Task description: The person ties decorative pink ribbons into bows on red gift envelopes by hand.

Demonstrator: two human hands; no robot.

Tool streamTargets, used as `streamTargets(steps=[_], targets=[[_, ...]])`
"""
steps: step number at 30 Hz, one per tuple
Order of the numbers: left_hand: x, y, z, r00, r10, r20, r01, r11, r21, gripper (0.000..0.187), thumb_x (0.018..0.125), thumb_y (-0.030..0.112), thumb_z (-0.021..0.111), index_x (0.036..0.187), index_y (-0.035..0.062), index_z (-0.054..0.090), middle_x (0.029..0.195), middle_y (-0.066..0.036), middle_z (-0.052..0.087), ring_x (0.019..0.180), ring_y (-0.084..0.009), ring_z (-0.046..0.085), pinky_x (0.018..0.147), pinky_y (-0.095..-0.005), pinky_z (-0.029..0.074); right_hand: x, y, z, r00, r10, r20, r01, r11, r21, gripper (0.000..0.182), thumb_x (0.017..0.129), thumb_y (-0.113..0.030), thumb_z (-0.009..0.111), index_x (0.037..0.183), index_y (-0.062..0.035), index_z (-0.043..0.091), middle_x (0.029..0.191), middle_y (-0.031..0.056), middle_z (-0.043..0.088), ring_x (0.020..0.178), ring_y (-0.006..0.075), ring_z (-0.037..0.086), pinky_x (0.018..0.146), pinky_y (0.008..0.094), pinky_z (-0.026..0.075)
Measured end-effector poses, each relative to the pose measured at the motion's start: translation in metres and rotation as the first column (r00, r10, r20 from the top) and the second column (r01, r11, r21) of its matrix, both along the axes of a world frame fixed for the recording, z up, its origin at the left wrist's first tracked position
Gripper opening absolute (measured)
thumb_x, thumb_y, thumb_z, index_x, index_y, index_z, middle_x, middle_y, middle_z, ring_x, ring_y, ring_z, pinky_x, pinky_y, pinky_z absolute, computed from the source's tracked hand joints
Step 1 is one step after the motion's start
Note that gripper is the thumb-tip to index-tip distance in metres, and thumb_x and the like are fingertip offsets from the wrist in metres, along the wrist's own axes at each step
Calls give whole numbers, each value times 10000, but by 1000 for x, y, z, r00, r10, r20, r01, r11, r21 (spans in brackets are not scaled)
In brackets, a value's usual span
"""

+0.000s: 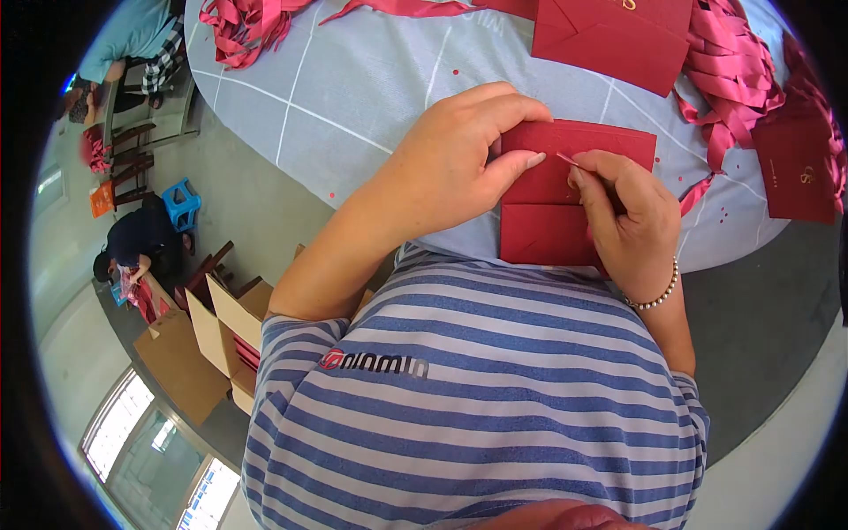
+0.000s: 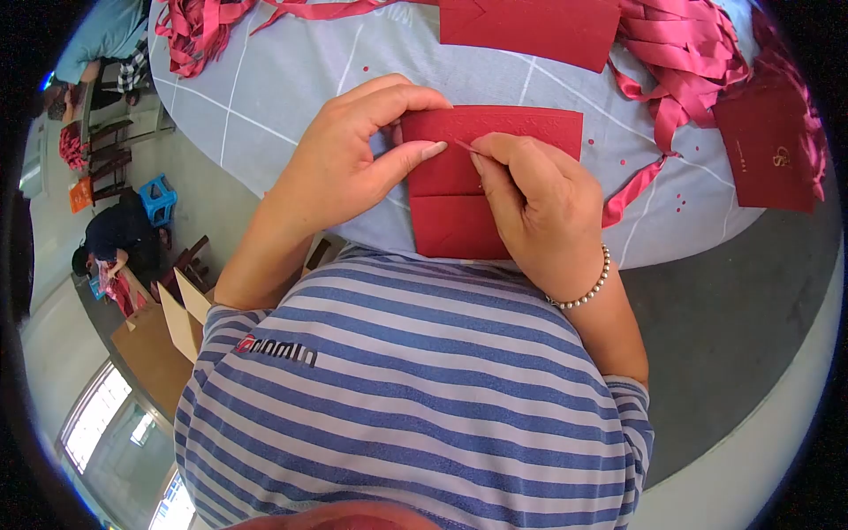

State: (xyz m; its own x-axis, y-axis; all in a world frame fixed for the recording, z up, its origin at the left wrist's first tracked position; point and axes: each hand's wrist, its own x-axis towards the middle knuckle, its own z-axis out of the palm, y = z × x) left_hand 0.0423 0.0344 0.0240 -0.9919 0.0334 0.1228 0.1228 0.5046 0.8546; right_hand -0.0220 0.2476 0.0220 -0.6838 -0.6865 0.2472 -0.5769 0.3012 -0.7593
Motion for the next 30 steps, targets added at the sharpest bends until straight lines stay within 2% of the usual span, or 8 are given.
streamTargets(steps=[1, 3, 14, 17, 20, 22, 28, 30], targets=[[0, 0, 0, 1000, 1, -6, -1, 1000, -4, 308, 831, 30, 742, 1127, -6, 666, 926, -96, 633, 753, -212, 573, 699, -303, 479, 1, -2, -1, 1000, 0, 0, 0, 1000, 1, 109, 923, 42, 676, 1030, 21, 681, 834, 85, 709, 689, 122, 665, 628, 238, 520], [1, 0, -1, 1000, 2, -20, -2, 1000, -11, 306, 831, 31, 741, 1125, -7, 666, 926, -97, 633, 755, -215, 574, 700, -305, 479, 2, -8, -3, 997, -78, 27, 79, 996, -34, 93, 866, -2, 723, 941, -12, 668, 829, 129, 699, 701, 272, 674, 616, 331, 521], [3, 5, -3, 998, 33, -48, -35, 999, -40, 301, 816, -8, 738, 1108, -15, 662, 929, -111, 636, 797, -226, 601, 704, -299, 485, -2, -18, -6, 990, -38, -138, 37, 999, -7, 92, 836, 2, 706, 902, -25, 648, 803, 124, 683, 701, 303, 666, 604, 369, 520], [4, 9, -4, 994, 50, -96, -57, 996, -73, 286, 809, -2, 734, 1086, 8, 664, 923, -106, 640, 837, -254, 621, 823, -345, 503, 0, -21, 1, 981, -33, -191, 41, 998, 37, 89, 821, 3, 690, 854, -32, 614, 772, 128, 662, 674, 316, 652, 586, 386, 512], [3, 13, -1, 980, 20, -198, -72, 963, -259, 273, 796, 8, 732, 1059, 46, 667, 924, -86, 649, 876, -274, 634, 1005, -452, 441, 2, -24, 8, 976, -39, -216, 59, 994, 87, 108, 795, 1, 673, 813, -39, 574, 727, 128, 627, 630, 318, 632, 557, 391, 503], [4, 16, -1, 976, 50, -212, -115, 945, -308, 267, 787, 22, 733, 1038, 82, 668, 917, -64, 654, 884, -272, 638, 1116, -549, 311, 3, -27, 9, 972, -39, -232, 67, 991, 114, 119, 775, 0, 665, 801, -42, 556, 703, 126, 608, 607, 312, 623, 539, 389, 501], [2, 15, -4, 980, 42, -193, -103, 943, -317, 247, 784, 20, 732, 1012, 88, 669, 876, -54, 647, 865, -255, 634, 1118, -560, 286, 9, -33, 12, 922, 25, -387, 87, 959, 269, 149, 710, -35, 651, 816, -49, 546, 668, 100, 582, 580, 276, 623, 501, 376, 511], [2, 14, -4, 986, 50, -161, -98, 947, -307, 239, 784, 17, 728, 1004, 87, 669, 872, -52, 646, 862, -254, 633, 1118, -558, 286, 8, -32, 14, 933, 39, -357, 76, 949, 305, 115, 822, -2, 665, 820, -28, 553, 677, 140, 607, 580, 350, 605, 508, 425, 468]])
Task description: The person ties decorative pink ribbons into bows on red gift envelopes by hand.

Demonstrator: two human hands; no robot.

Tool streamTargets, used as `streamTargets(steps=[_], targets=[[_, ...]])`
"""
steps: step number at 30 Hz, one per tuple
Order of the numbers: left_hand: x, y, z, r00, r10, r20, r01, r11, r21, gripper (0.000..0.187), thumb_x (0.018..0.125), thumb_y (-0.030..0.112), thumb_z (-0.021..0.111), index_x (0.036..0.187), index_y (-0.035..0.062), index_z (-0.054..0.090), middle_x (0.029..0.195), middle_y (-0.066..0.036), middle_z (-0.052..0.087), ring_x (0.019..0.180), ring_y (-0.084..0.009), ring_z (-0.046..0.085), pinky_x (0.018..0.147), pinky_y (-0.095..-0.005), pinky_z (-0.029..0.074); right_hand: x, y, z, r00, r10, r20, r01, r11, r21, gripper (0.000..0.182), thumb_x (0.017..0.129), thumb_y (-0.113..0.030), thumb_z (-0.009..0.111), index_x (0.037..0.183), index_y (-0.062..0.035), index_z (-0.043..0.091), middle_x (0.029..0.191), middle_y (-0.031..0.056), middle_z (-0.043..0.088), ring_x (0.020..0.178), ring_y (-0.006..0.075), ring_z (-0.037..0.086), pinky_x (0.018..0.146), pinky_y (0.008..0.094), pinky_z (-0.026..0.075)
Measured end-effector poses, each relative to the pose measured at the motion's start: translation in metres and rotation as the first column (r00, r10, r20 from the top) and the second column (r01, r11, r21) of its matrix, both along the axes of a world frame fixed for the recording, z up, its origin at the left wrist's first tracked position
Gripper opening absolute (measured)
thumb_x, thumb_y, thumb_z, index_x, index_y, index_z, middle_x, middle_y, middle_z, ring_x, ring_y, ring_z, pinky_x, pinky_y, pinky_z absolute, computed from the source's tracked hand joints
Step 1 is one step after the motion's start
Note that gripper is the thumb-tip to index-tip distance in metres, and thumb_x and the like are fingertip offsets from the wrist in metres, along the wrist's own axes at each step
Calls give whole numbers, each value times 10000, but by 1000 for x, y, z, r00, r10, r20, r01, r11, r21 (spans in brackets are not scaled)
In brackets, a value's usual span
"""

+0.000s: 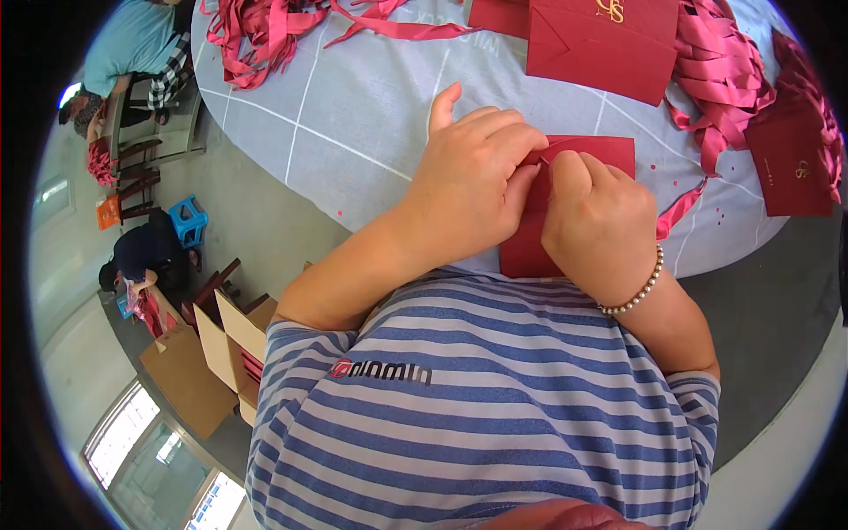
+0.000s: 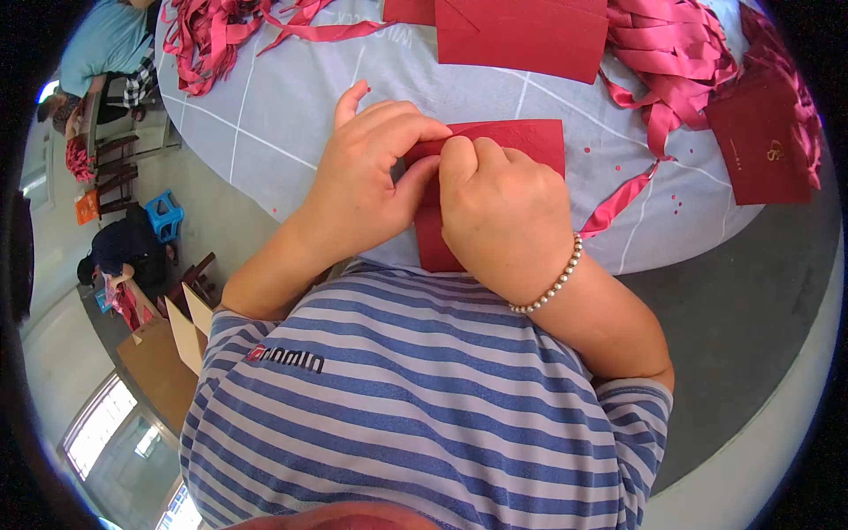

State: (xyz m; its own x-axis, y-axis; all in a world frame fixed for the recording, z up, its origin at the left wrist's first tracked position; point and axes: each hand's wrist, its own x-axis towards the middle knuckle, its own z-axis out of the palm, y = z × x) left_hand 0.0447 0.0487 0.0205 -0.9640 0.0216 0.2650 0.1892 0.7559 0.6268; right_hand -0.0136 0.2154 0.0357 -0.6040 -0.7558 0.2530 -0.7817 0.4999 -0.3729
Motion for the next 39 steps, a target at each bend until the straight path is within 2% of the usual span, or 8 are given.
streamTargets(steps=[6, 9, 13, 17, 21, 28, 34, 39], targets=[[-3, 5, -3, 1000, -7, -13, 7, 1000, 6, 220, 790, 10, 713, 993, 84, 672, 870, -47, 650, 862, -250, 636, 1119, -556, 287, -22, 1, -13, 973, 17, 232, 13, 992, -127, 79, 831, 0, 665, 815, -38, 598, 697, 146, 628, 602, 333, 630, 522, 408, 488], [-4, 2, 3, 1000, -13, -14, 14, 1000, 25, 226, 793, 7, 714, 1001, 85, 676, 877, -47, 662, 867, -248, 641, 1109, -560, 311, -7, 0, -12, 998, 11, 64, -2, 990, -139, 94, 798, -53, 648, 797, -27, 557, 685, 143, 627, 594, 320, 649, 522, 414, 517], [1, -5, 3, 999, -23, -29, 25, 997, 77, 252, 783, 23, 755, 1017, 98, 698, 894, -48, 680, 882, -243, 653, 1093, -555, 347, -13, 12, 7, 937, 111, 330, -12, 957, -289, 112, 787, -36, 718, 882, -17, 662, 753, 139, 656, 660, 328, 656, 583, 410, 532], [3, -6, 0, 997, -48, -61, 53, 995, 82, 286, 761, 39, 797, 1025, 114, 719, 907, -44, 686, 895, -235, 655, 1098, -547, 344, -34, 18, 16, 991, 112, 67, -91, 960, -266, 214, 744, -54, 790, 929, -35, 685, 838, 99, 649, 801, 301, 622, 709, 376, 524], [2, -6, 6, 985, -71, -158, 81, 995, 61, 309, 731, 40, 821, 1016, 124, 734, 889, -39, 684, 888, -234, 655, 1105, -544, 342, -46, 23, 10, 946, 284, 157, -245, 942, -228, 213, 732, -75, 803, 892, -39, 667, 820, 80, 610, 797, 299, 590, 793, 402, 508], [7, -5, 0, 987, -10, -159, 30, 992, 122, 308, 683, 39, 839, 959, 125, 730, 864, -22, 685, 915, -228, 642, 1090, -517, 374, -38, 18, 11, 963, 269, 6, -265, 950, -168, 146, 781, -100, 783, 816, -59, 648, 799, 89, 605, 753, 282, 579, 852, 439, 475], [4, -3, 1, 949, -60, -309, 49, 998, -44, 278, 668, 60, 843, 912, 137, 732, 823, 17, 694, 869, -215, 620, 1090, -511, 345, -56, 15, 19, 763, 266, 590, -117, 953, -279, 113, 863, -61, 697, 815, 41, 702, 712, 133, 638, 641, 284, 604, 599, 380, 474], [4, 2, -1, 919, -117, -377, 48, 981, -187, 255, 681, 69, 836, 904, 132, 730, 839, 22, 699, 870, -214, 612, 1084, -502, 331, -88, 5, 13, 688, 303, 660, -283, 949, -141, 196, 866, -149, 703, 841, 44, 728, 725, 140, 675, 648, 261, 631, 611, 350, 482]])
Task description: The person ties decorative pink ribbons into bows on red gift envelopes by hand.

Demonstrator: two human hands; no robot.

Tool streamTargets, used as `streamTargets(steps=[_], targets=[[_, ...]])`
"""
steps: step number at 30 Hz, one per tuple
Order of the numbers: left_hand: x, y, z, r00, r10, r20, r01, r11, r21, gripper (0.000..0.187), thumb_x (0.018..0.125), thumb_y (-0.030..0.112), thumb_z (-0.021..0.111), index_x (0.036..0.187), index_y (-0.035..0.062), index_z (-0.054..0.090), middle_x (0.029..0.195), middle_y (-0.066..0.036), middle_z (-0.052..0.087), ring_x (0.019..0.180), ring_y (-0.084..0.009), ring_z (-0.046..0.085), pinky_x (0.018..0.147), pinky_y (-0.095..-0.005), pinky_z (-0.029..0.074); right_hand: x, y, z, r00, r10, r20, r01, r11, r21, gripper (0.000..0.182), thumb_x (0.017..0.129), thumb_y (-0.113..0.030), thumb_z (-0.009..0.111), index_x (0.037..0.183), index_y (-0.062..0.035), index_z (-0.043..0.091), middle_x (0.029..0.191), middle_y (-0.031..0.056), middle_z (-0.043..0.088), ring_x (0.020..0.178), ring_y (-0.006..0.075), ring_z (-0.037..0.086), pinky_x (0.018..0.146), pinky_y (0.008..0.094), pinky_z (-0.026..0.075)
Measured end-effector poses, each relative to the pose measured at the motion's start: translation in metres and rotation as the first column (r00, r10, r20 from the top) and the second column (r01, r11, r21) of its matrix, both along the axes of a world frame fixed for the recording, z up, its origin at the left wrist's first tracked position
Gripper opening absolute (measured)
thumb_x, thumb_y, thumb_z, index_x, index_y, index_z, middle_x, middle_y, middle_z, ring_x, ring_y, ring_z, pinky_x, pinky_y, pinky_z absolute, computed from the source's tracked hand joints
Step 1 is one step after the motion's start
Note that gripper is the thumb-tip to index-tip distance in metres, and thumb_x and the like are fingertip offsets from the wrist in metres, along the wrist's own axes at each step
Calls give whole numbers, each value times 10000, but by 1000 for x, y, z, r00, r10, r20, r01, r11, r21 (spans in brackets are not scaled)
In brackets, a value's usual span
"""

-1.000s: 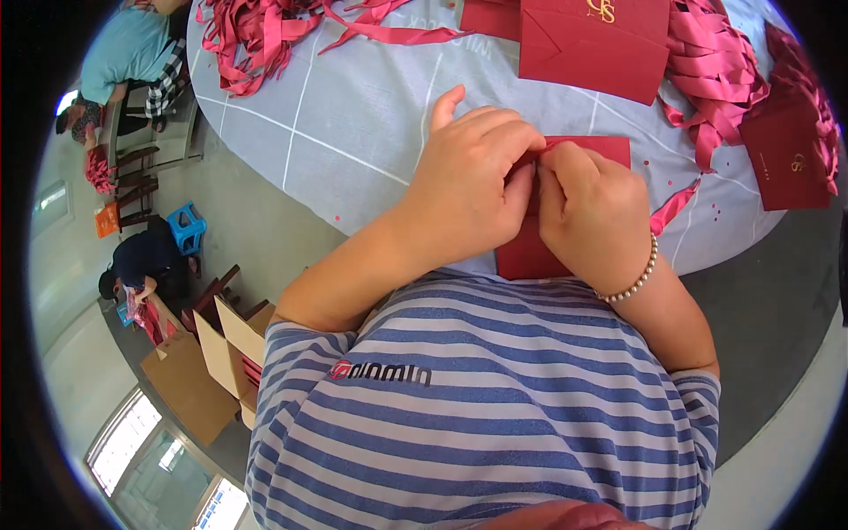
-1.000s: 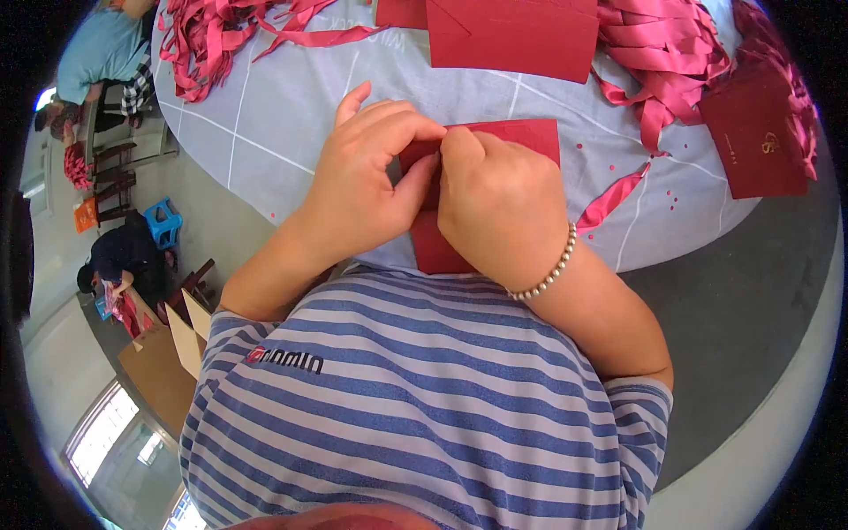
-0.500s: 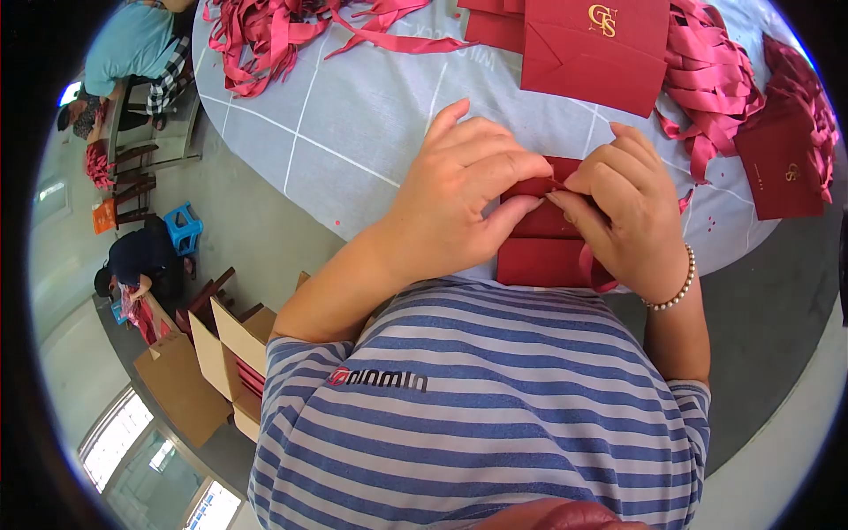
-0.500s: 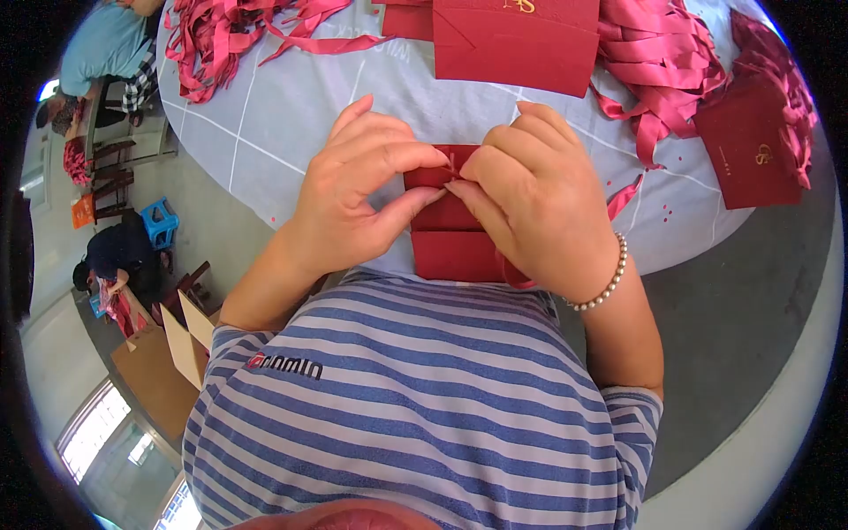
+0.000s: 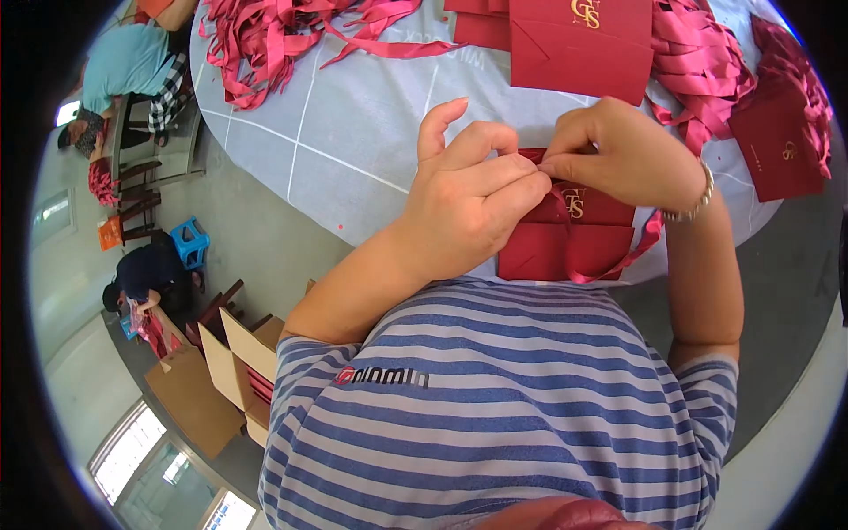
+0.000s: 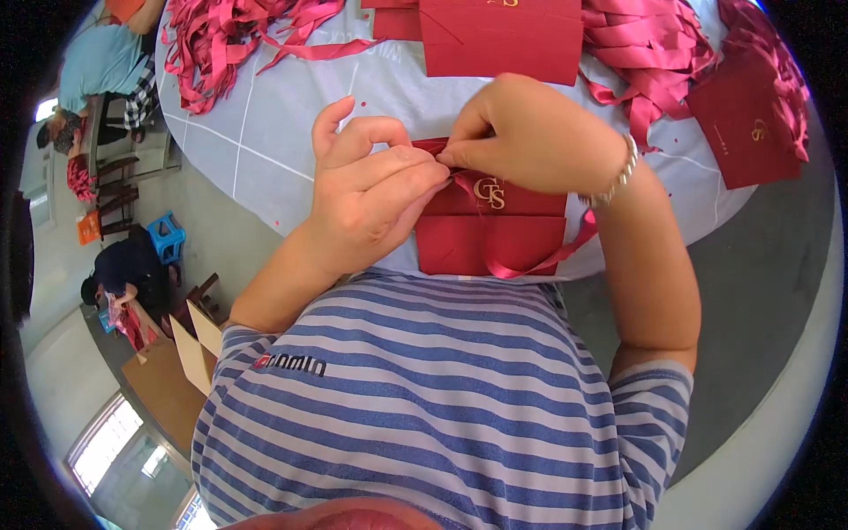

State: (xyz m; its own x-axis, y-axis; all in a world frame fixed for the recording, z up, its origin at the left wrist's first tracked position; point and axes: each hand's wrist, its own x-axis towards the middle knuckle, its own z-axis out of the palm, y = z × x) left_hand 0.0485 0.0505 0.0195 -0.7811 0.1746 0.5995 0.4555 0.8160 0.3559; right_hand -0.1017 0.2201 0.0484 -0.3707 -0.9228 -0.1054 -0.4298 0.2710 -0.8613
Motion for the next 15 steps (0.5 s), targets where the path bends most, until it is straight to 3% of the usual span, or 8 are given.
streamTargets(steps=[2, 4, 6, 7, 10, 12, 13, 15], targets=[[1, -1, 1, 1000, 1, -6, -1, 1000, -24, 247, 686, 69, 832, 900, 131, 728, 837, 24, 697, 873, -216, 610, 1080, -498, 332, -6, -9, 9, 987, 50, 151, -81, 975, 208, 189, 855, -148, 694, 841, 37, 734, 755, 152, 696, 664, 222, 645, 625, 342, 496], [0, -4, 5, 993, 27, 114, -33, 998, 54, 229, 697, 82, 831, 894, 122, 721, 825, 25, 690, 886, -218, 607, 1082, -503, 329, -1, -13, 5, 984, 42, 172, -77, 977, 200, 191, 861, -153, 675, 857, 28, 734, 737, 156, 693, 640, 189, 630, 623, 332, 499], [-2, -12, 5, 981, -17, 195, -7, 992, 125, 210, 716, 83, 812, 896, 117, 709, 842, 16, 685, 918, -221, 609, 1077, -517, 319, 5, -17, -11, 987, -129, 93, 133, 990, -44, 211, 868, -177, 676, 897, 24, 731, 710, 146, 676, 621, 172, 607, 609, 327, 493], [-1, -15, 5, 960, -70, 271, 15, 980, 199, 191, 734, 84, 792, 898, 113, 698, 859, 7, 680, 950, -224, 612, 1072, -531, 309, -5, -21, -19, 972, -209, -111, 195, 973, -127, 228, 909, -191, 658, 920, 26, 724, 706, 133, 670, 635, 119, 589, 609, 299, 483], [-2, -16, 14, 918, 18, 395, -80, 987, 141, 200, 720, 69, 786, 905, 102, 717, 936, -41, 676, 945, -246, 603, 1081, -507, 337, -27, -28, -22, 847, -532, 14, 519, 820, -242, 243, 1039, -166, 586, 1160, 17, 692, 945, -32, 674, 854, 76, 580, 779, 239, 483], [-2, -21, 14, 898, 42, 437, -119, 982, 149, 204, 723, 50, 755, 920, 90, 718, 963, -55, 672, 949, -258, 603, 1059, -489, 363, -21, -22, -15, 828, -484, 284, 558, 761, -331, 359, 1044, -162, 595, 1344, 21, 529, 1053, 69, 647, 890, 58, 584, 789, 198, 499], [-1, -24, 12, 872, 63, 486, -159, 975, 158, 214, 726, 31, 725, 935, 78, 719, 990, -69, 668, 954, -271, 602, 1037, -470, 390, -23, -17, -18, 812, -561, 158, 561, 677, -476, 263, 1028, -189, 621, 1194, 1, 696, 883, -46, 638, 789, 47, 534, 706, 214, 450], [-3, -37, 1, 906, 83, 416, -156, 977, 143, 198, 726, 58, 719, 923, 77, 718, 961, -67, 665, 939, -281, 600, 1014, -476, 389, -19, 19, -2, 811, -574, -111, 519, 794, -318, 260, 1018, -192, 645, 1191, -6, 701, 823, -69, 591, 721, 26, 491, 636, 199, 408]])
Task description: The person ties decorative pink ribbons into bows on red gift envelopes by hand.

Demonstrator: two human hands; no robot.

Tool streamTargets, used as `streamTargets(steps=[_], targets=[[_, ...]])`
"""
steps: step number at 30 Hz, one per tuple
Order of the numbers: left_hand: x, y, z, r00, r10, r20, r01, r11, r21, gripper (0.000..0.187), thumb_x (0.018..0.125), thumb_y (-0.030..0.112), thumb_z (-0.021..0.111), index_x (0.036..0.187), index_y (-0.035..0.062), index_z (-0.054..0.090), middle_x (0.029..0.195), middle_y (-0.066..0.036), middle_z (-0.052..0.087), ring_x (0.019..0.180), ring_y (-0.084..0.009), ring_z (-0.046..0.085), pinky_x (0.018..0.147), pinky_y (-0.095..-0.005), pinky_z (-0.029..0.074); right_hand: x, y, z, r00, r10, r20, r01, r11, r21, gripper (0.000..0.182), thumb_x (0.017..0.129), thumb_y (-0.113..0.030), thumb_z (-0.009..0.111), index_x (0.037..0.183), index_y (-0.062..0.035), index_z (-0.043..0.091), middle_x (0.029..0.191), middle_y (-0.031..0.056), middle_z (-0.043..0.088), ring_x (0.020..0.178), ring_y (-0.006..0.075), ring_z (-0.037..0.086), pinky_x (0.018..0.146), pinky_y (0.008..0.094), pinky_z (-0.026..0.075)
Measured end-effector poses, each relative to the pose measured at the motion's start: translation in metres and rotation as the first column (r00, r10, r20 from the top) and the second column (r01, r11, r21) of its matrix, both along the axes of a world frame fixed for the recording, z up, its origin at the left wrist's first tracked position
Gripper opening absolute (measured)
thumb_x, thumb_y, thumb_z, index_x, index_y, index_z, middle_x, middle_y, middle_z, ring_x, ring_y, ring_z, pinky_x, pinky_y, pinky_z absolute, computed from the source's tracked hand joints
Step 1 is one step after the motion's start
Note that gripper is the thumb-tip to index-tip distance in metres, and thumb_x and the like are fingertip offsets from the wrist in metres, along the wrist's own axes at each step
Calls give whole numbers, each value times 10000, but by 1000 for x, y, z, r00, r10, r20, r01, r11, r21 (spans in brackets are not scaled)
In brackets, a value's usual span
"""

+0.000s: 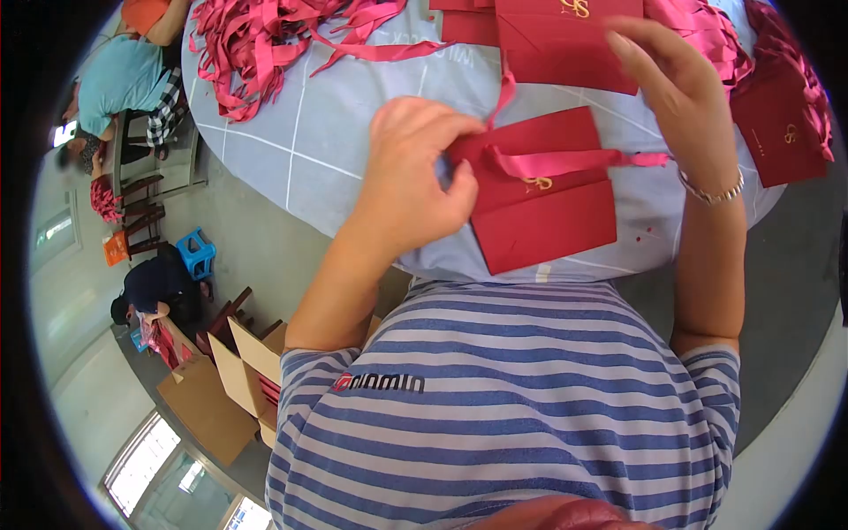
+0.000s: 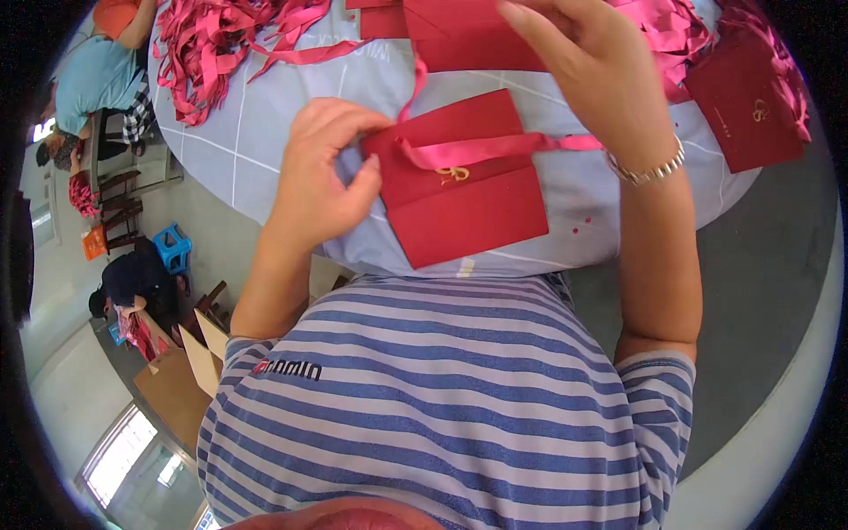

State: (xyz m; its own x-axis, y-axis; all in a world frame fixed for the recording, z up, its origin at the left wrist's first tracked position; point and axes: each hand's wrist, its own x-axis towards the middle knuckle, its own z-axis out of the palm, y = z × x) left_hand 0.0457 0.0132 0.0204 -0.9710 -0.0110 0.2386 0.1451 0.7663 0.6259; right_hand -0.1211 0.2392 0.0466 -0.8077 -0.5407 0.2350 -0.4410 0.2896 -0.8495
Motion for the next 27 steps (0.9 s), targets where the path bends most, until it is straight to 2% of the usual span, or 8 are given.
streamTargets(steps=[2, 4, 7, 12, 15, 21, 23, 27], targets=[[-6, -2, -2, 995, 32, -98, -36, 998, -43, 153, 754, 92, 716, 904, 61, 720, 922, -68, 652, 894, -296, 588, 920, -429, 435, -2, 36, -12, 998, -32, 62, 32, 999, 1, 226, 996, -189, 675, 1139, -18, 713, 767, -83, 550, 668, 21, 456, 581, 194, 359], [-16, 5, 1, 988, 30, -150, -37, 998, -45, 146, 778, 102, 720, 915, 52, 717, 926, -75, 654, 893, -298, 593, 887, -417, 455, 11, 66, -10, 975, -123, 185, 72, 962, 264, 162, 948, -147, 717, 990, 9, 709, 704, -53, 581, 633, 27, 480, 553, 207, 368], [-33, 16, 4, 990, -22, -140, 22, 1000, -5, 159, 820, 127, 726, 948, 33, 715, 935, -102, 662, 898, -309, 613, 831, -406, 489, 40, 88, -20, 941, -97, 323, 2, 959, 282, 150, 909, -80, 733, 1033, -4, 696, 639, -34, 532, 581, 51, 456, 519, 250, 355], [-57, 31, -1, 990, -137, 21, 138, 990, -43, 214, 861, 106, 721, 1028, -23, 687, 926, -132, 671, 821, -273, 649, 747, -356, 520, 59, 88, -31, 986, -159, 41, 124, 887, 446, 243, 861, -16, 715, 1102, -37, 688, 611, 71, 520, 539, 118, 527, 518, 301, 395], [-63, 35, 7, 970, -152, 191, 162, 986, -38, 265, 847, 153, 752, 1031, -25, 683, 944, -142, 681, 845, -289, 664, 759, -351, 524, 55, 95, -39, 989, -151, -1, 140, 915, 379, 227, 880, -15, 710, 1105, -24, 685, 689, 71, 628, 582, 106, 581, 548, 281, 443], [-53, 38, 15, 938, -216, 272, 215, 976, 33, 455, 741, 249, 846, 1094, 16, 677, 1042, -148, 703, 952, -304, 684, 919, -409, 497, 48, 86, -35, 957, -241, 161, 274, 934, -229, 213, 1003, -28, 618, 1195, 35, 685, 1020, 64, 746, 933, 112, 696, 777, 206, 525], [-45, 43, 20, 941, -206, 270, 225, 974, -39, 612, 696, 300, 872, 1203, 43, 645, 1121, -149, 696, 1065, -321, 665, 1098, -501, 370, 47, 81, -35, 929, -300, 215, 348, 906, -240, 203, 1006, -54, 622, 1178, 30, 689, 1000, 63, 747, 891, 103, 690, 752, 204, 524], [-39, 45, 19, 930, -219, 296, 230, 973, -4, 721, 679, 340, 881, 1287, 63, 609, 1187, -148, 679, 1160, -331, 628, 1175, -560, 241, 46, 89, -46, 866, -282, 412, 379, 909, -173, 181, 1014, -136, 636, 1104, 1, 711, 899, 36, 736, 732, 62, 637, 644, 184, 483]])
